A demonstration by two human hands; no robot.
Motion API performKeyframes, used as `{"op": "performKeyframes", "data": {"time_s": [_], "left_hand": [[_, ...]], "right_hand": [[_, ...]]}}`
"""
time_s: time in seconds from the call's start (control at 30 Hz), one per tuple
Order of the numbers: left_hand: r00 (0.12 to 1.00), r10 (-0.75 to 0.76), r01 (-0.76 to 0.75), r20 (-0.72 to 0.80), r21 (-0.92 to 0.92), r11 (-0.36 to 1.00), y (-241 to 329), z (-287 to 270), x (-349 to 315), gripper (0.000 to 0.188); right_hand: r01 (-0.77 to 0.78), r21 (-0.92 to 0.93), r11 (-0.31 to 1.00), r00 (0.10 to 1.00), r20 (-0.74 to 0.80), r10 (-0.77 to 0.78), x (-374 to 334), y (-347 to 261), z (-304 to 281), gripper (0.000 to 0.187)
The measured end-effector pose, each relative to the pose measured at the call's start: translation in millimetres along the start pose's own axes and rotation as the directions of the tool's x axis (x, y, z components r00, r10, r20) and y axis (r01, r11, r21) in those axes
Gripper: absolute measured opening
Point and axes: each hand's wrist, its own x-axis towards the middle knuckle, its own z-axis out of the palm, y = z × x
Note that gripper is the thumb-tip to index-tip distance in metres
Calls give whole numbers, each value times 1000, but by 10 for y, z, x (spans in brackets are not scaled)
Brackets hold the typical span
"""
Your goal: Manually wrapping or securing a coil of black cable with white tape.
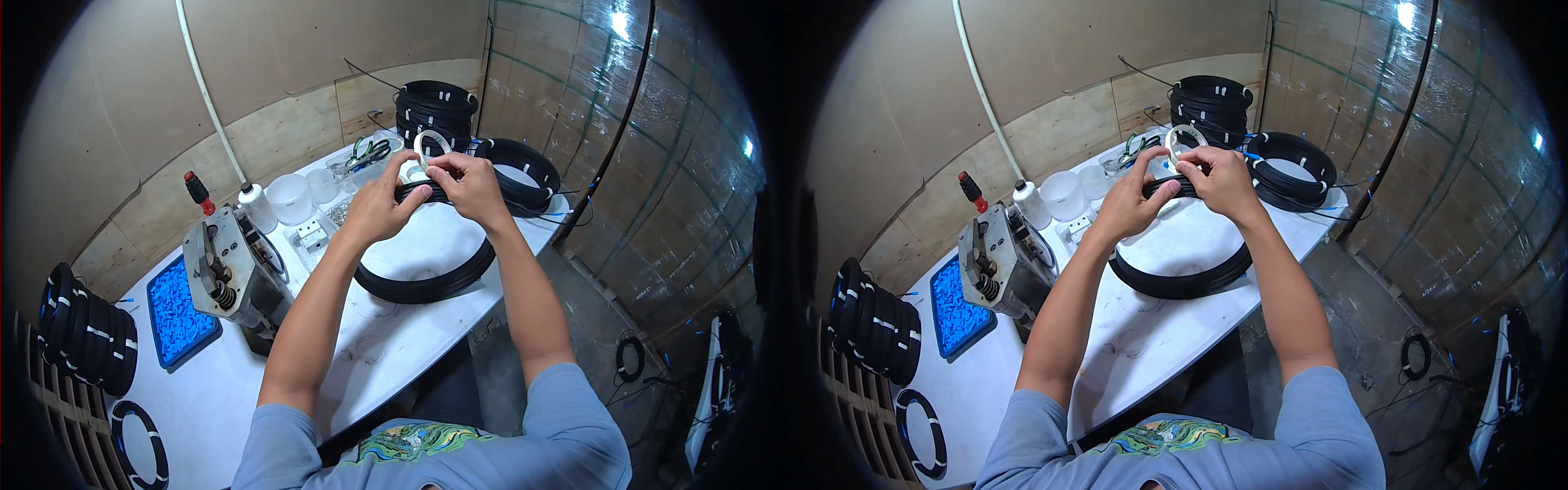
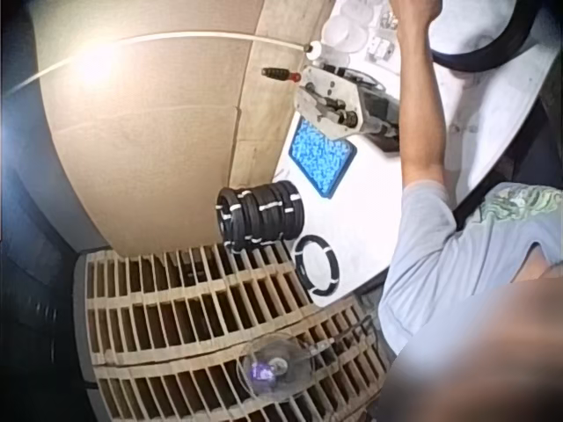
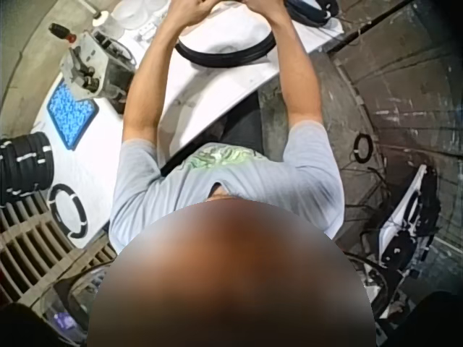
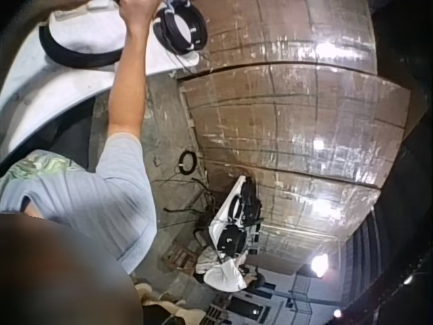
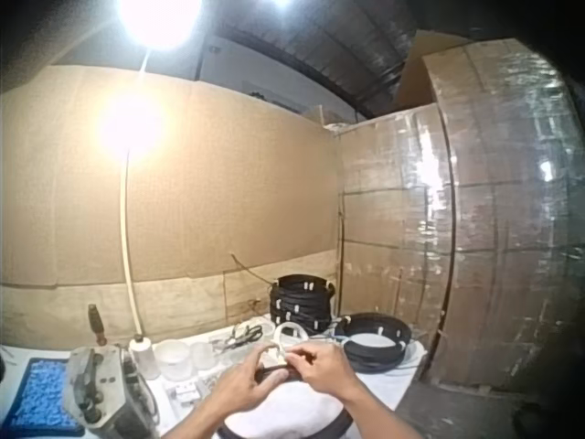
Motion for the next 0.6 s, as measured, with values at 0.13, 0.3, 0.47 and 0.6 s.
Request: {"op": "performKeyframes", "data": {"time_s": [0.13, 0.3, 0.47, 0.6], "left_hand": [[998, -9, 8, 56, 17, 1000, -1, -47, 5, 56], [997, 78, -78, 7, -28, 997, -144, 36, -3, 53], [999, -44, 45, 30, -41, 998, 30, -45, -37, 52], [999, -20, 22, 37, -34, 999, -51, -57, -33, 52]], "right_hand": [[13, -32, 999, 1000, 21, -12, 9, -9, -4, 17], [55, -6, 998, 998, -6, -55, 18, -18, 31, 16], [31, -6, 999, 999, -7, -31, 19, -5, 29, 16], [53, -21, 998, 998, -13, -54, 24, -13, 54, 16]]}}
